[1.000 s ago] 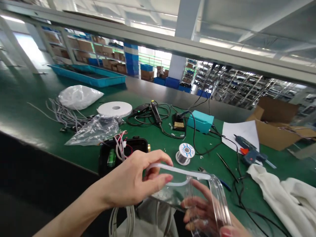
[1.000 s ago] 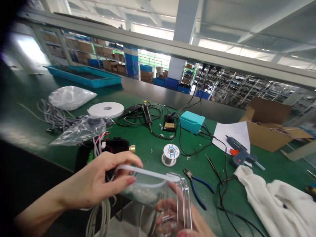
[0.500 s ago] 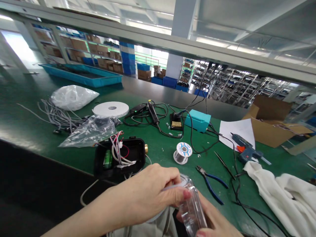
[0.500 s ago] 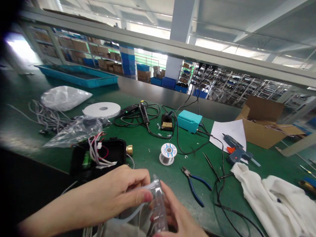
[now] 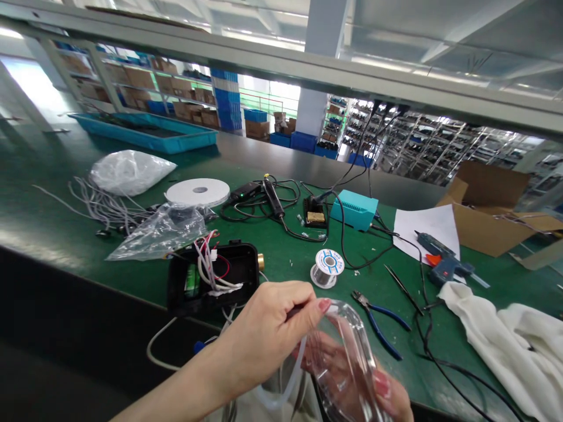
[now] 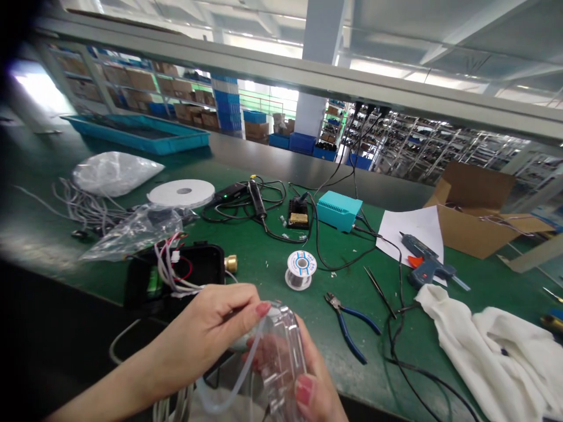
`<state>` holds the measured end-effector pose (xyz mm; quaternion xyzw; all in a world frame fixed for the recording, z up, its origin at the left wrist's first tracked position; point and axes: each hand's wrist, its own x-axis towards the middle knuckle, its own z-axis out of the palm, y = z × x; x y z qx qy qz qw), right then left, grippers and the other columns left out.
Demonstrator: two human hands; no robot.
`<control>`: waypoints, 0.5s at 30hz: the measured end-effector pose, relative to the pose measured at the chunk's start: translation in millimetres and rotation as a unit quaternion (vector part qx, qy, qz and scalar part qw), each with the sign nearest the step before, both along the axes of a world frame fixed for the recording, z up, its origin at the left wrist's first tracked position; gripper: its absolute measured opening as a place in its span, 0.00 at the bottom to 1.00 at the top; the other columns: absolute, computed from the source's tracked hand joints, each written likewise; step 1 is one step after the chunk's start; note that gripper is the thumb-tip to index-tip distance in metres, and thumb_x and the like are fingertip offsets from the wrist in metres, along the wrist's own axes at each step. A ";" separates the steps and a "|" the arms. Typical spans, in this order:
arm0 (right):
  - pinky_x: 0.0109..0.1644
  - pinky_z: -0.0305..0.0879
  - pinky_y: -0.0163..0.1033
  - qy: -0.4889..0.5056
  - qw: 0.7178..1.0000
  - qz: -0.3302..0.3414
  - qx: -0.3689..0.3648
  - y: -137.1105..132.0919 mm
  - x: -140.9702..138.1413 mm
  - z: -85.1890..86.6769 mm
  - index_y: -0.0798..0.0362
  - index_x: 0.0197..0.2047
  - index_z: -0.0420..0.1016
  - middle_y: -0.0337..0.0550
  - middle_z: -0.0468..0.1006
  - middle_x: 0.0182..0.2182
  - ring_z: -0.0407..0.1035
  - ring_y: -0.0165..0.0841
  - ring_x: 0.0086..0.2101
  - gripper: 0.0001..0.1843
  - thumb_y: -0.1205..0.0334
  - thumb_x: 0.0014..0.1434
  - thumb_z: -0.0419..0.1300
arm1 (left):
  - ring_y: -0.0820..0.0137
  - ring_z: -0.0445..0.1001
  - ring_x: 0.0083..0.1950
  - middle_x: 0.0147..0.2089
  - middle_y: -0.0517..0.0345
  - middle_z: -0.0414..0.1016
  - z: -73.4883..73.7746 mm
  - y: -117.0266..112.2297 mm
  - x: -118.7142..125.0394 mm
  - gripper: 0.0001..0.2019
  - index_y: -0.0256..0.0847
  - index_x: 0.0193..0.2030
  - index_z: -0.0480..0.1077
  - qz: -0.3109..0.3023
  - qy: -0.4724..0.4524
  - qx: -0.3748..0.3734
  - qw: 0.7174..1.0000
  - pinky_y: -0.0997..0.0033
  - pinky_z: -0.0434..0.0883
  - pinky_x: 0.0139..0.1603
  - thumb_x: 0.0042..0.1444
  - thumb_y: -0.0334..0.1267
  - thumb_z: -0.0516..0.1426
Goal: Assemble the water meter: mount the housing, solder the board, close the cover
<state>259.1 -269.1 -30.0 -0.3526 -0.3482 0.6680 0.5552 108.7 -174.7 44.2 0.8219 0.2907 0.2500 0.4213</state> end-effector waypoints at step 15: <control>0.59 0.54 0.50 0.280 0.960 -0.025 -0.014 -16.7 19.6 15.8 0.53 0.60 0.62 0.59 0.72 0.50 0.67 0.46 0.50 0.52 0.36 0.33 0.62 | 0.80 0.55 0.21 0.20 0.67 0.53 -17.3 -14.0 -25.1 0.18 0.39 0.20 0.54 0.080 -0.032 0.162 0.983 0.78 0.53 0.21 0.62 0.37 0.48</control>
